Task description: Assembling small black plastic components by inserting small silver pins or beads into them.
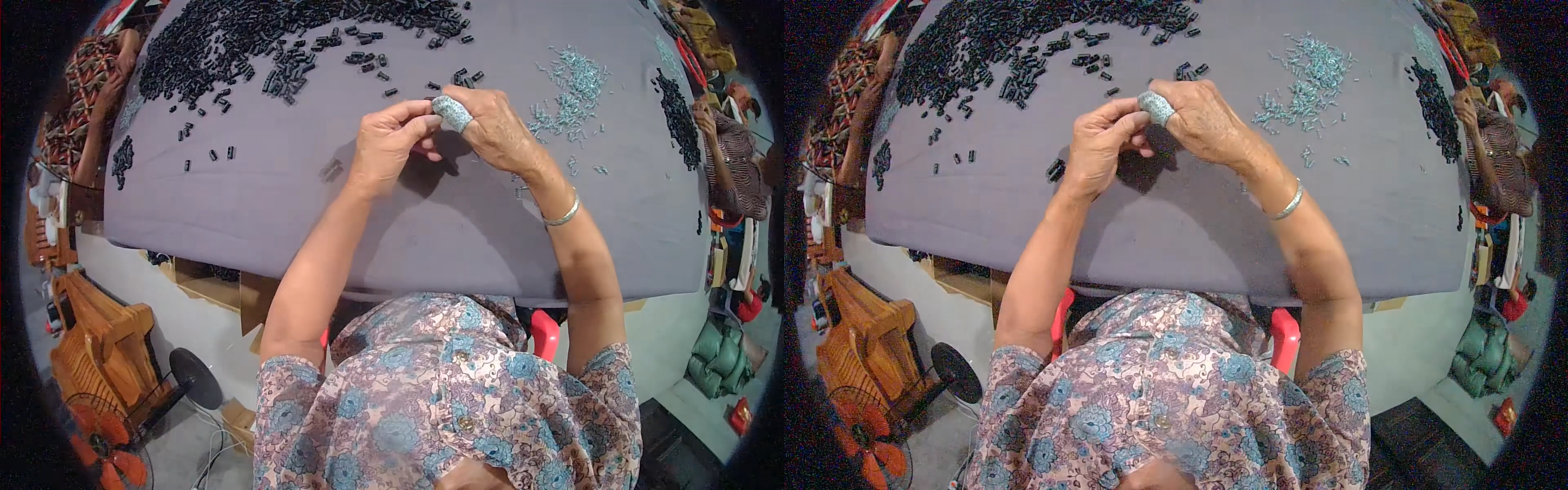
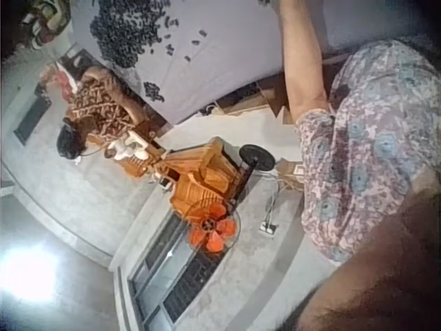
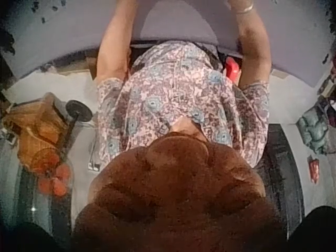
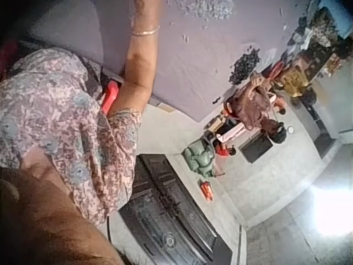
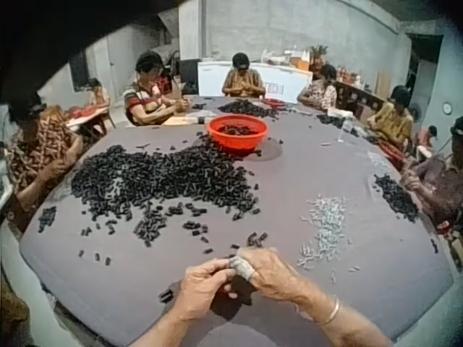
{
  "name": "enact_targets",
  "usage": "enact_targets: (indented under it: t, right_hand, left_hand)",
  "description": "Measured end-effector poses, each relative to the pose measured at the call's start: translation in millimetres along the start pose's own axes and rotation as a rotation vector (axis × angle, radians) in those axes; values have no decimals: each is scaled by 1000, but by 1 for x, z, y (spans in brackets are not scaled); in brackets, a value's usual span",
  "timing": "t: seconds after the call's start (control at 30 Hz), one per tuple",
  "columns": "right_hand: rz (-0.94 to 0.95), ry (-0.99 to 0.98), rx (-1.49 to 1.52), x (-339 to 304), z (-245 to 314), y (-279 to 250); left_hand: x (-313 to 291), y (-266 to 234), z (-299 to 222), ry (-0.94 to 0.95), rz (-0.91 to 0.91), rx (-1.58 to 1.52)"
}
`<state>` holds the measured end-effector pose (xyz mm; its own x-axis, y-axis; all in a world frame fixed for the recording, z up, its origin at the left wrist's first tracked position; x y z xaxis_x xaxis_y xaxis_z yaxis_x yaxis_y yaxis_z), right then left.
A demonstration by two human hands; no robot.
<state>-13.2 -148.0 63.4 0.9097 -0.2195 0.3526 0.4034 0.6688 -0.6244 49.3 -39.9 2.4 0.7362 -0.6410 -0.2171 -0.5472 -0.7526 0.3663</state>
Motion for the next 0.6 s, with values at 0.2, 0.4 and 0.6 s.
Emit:
enact_targets:
  t: [0.2,0.4,0.6]
  right_hand:
    - [107,-142,-38,1,15,-3]
    - [129,-86,-30,-3,9,-3]
    - [-40,262,373,-15,-15,-9]
  left_hand:
    - [-1,0,5,-348,377,-306]
    - [-1,3,6,-228,266,-154]
    - [2,5,6,-102,169,-152]
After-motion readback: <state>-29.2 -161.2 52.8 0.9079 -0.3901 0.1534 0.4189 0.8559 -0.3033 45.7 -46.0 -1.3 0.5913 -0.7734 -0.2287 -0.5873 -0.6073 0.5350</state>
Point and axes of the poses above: each hand's wrist, its own x-axis towards the middle knuckle, its own y-axis out of the palm, z = x × y, the point moved 6 cm from there along x, towards the middle knuckle, and after that the axes turned 10 degrees about -z, right-handed, at the moved point
